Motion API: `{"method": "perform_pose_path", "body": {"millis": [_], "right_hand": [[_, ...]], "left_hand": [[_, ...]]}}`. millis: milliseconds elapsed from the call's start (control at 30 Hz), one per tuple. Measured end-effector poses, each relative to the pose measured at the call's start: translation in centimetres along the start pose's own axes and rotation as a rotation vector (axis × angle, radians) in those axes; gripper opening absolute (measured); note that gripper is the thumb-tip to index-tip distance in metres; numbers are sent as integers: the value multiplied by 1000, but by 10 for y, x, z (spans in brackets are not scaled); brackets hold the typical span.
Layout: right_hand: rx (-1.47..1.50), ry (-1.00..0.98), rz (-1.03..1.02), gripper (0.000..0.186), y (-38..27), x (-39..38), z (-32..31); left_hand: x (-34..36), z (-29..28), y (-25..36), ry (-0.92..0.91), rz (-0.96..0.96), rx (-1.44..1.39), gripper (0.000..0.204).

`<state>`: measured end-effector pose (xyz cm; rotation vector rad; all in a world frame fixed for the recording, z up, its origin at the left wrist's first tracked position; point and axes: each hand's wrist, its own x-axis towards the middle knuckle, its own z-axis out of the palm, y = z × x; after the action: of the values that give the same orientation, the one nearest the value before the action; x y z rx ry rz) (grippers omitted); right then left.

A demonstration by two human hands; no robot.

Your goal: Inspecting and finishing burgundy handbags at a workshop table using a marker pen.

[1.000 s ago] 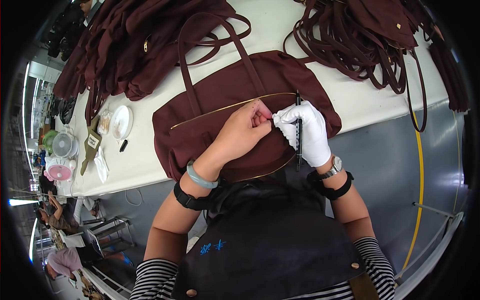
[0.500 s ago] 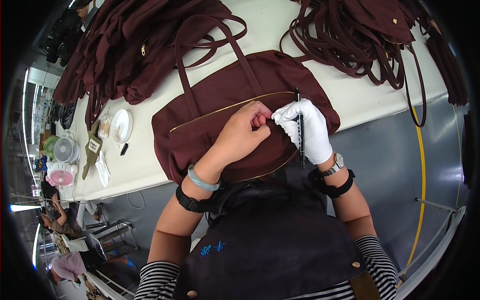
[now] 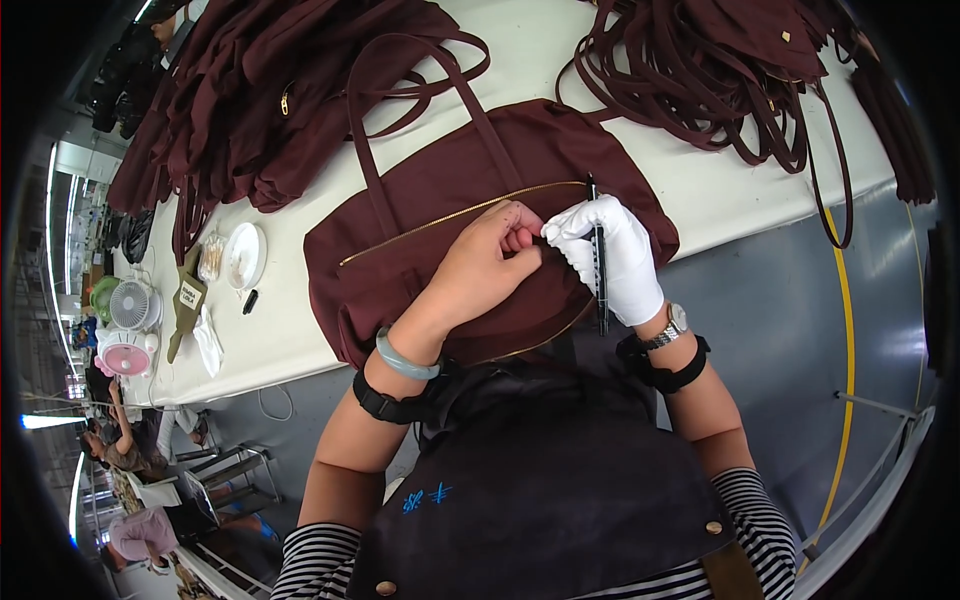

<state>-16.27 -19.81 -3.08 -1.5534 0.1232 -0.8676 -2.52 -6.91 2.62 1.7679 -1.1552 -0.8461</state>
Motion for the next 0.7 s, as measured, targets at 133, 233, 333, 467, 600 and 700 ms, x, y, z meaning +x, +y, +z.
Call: {"method": "perform_pose_path", "body": {"millis": [133,233,333,467,600,700], "right_hand": [[-136,2,-54,7,-3,1,0],[8,-16,54,6,-3,1,-2],[117,-28,200,6,-12,0,-3],[27,0,68,6,-5,0,-1],[-11,-37,99,9,-10,1,-3],[26,-23,32,10,-4,1,-1]], "left_hand": [[1,4,2,6,-4,49,20],[1,4,0,15,80,68,20],[1,2,-2,10,62,9,20],[1,6,2,26,55,101,22],[1,3,-3,9,89,16,23],[-1,6,3,32,88,75,24]]}}
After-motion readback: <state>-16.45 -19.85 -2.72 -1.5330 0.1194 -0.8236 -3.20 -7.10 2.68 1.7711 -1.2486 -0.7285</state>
